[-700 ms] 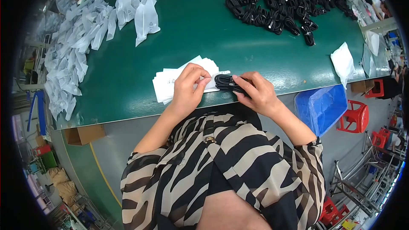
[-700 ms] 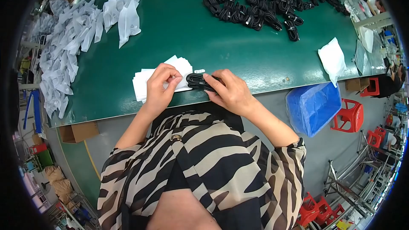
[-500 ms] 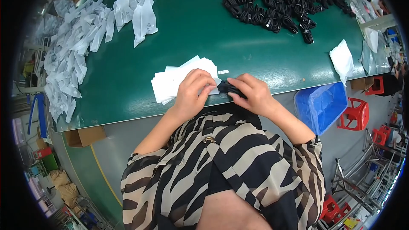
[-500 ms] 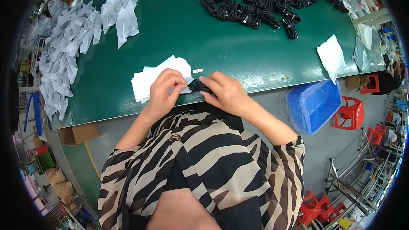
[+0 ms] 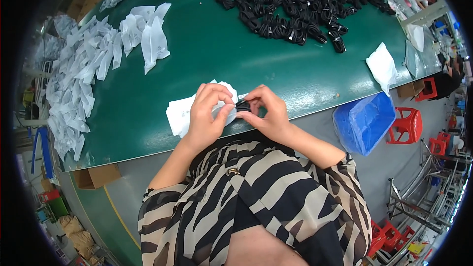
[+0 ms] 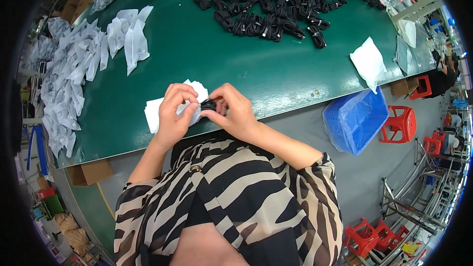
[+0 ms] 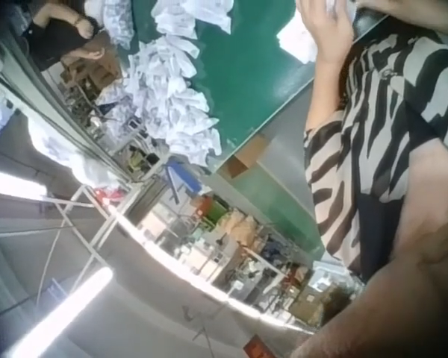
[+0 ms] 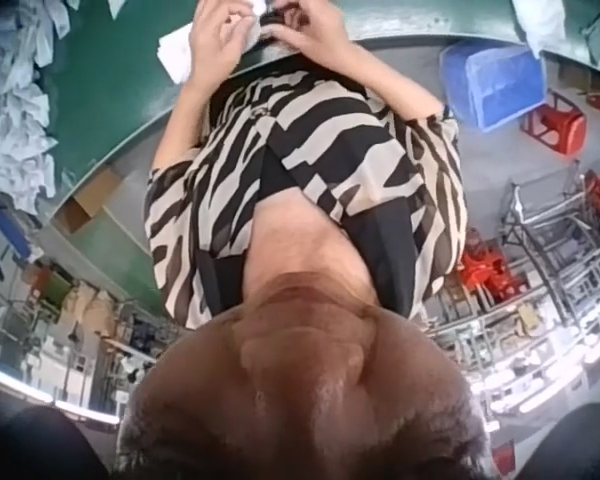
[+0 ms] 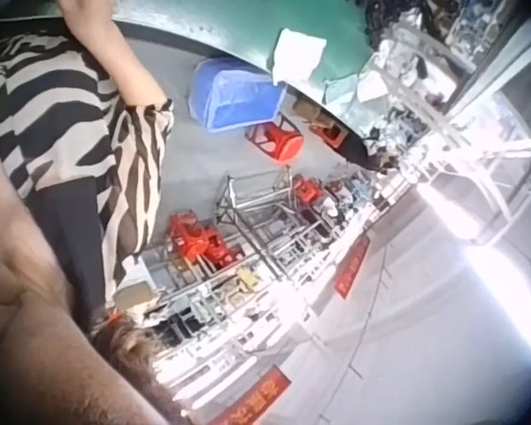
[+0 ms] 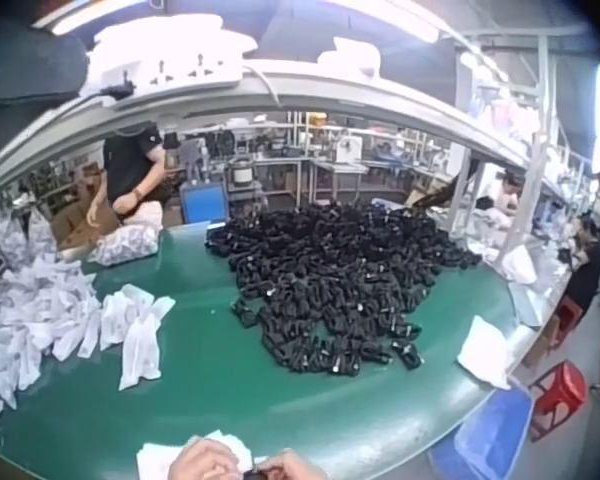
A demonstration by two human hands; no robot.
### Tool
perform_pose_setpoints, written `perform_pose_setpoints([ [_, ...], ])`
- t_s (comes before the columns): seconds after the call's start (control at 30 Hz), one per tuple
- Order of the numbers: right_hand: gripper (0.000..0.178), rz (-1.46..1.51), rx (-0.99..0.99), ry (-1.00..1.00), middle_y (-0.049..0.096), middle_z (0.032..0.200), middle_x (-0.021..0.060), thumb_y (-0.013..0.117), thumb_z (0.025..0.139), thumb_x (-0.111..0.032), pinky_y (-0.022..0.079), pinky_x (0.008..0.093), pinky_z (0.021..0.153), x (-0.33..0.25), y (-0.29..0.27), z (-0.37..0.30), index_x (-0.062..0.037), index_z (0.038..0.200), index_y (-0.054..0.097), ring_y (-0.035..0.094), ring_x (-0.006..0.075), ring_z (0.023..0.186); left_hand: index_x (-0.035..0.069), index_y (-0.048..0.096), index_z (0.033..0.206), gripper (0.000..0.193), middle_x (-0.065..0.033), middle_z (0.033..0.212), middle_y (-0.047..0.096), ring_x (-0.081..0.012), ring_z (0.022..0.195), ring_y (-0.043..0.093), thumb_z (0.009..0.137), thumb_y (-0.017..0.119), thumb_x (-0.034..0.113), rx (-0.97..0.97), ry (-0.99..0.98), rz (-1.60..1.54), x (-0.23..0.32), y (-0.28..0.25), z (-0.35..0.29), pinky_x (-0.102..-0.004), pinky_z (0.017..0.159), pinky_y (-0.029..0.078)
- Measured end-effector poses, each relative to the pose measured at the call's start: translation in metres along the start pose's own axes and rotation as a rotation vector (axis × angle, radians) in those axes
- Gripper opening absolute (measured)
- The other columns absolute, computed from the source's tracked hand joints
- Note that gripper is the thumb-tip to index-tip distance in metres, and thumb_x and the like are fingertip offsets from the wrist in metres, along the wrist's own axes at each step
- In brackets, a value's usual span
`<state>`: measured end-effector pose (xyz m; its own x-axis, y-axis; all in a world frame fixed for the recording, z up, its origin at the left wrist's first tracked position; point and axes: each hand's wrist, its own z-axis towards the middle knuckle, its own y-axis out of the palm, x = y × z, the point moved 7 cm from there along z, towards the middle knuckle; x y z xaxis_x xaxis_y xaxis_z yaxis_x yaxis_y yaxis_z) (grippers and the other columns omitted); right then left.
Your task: Manually inserting small black industrial components into white protective paper sleeves.
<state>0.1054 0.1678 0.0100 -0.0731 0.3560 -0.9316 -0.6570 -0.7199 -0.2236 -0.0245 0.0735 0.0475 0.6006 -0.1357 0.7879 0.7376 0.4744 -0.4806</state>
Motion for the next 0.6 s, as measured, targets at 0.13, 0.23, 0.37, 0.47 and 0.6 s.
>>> perform_pose_setpoints([
  [0.13, 0.039, -0.096, -0.034, -0.585, 0.064, 0.102, 0.0133, 0.085, 0.073, -0.003, 0.054, 0.0285, 0.067, -0.05, 0.001, 0.016, -0.0014, 0.104, 0.061, 0.063, 0.0189, 0.079, 0.002, 0.06, 0.088, 0.006, -0.0094, 0.101, 0.063, -0.0214, 0.092, 0.056, 0.088, 0.065, 0.006, 0.012, -0.145, -0.173, -0.014, -0.013, 0.009, -0.0309, 0.074, 0.044],
  [0.23, 0.042, -0.186, -0.111, -0.655, 0.064, 0.101, 0.0135, 0.087, 0.071, -0.003, 0.055, 0.0303, 0.069, -0.056, 0.004, 0.017, -0.0018, 0.105, 0.062, 0.064, 0.0216, 0.084, 0.001, 0.06, 0.088, 0.005, -0.0104, 0.103, 0.063, -0.0211, 0.093, 0.057, 0.089, 0.064, 0.005, -0.009, -0.159, -0.223, -0.011, -0.016, 0.011, -0.0303, 0.081, 0.045],
  [0.37, 0.032, -0.112, -0.122, -0.387, 0.06, 0.112, 0.0155, 0.085, 0.073, -0.007, 0.056, 0.032, 0.073, -0.048, 0.006, 0.027, -0.0009, 0.099, 0.067, 0.064, 0.023, 0.086, 0.001, 0.059, 0.089, 0.008, -0.0078, 0.106, 0.062, -0.0141, 0.099, 0.056, 0.094, 0.061, 0.007, -0.017, -0.186, -0.371, -0.006, -0.012, 0.014, -0.0288, 0.089, 0.044],
  [0.47, 0.031, -0.104, -0.235, -0.411, 0.056, 0.123, 0.0171, 0.083, 0.078, -0.013, 0.053, 0.0342, 0.083, -0.055, 0.009, 0.037, -0.0017, 0.103, 0.07, 0.063, 0.0247, 0.093, 0.002, 0.062, 0.097, 0.014, -0.0047, 0.107, 0.062, -0.0103, 0.099, 0.056, 0.1, 0.057, 0.014, 0.021, -0.277, -0.576, -0.016, -0.018, 0.023, -0.0287, 0.089, 0.045],
  [0.6, 0.015, -0.583, 0.427, -0.389, 0.065, 0.098, 0.0095, 0.07, 0.088, -0.013, 0.05, 0.0338, 0.065, -0.02, -0.083, 0.086, -0.0072, 0.102, 0.072, 0.06, 0.0198, 0.075, -0.001, 0.062, 0.106, 0.024, -0.008, 0.101, 0.067, -0.0171, 0.094, 0.065, 0.104, 0.054, 0.021, 0.295, -0.287, -0.854, -0.062, -0.075, 0.055, -0.0349, 0.088, 0.053],
])
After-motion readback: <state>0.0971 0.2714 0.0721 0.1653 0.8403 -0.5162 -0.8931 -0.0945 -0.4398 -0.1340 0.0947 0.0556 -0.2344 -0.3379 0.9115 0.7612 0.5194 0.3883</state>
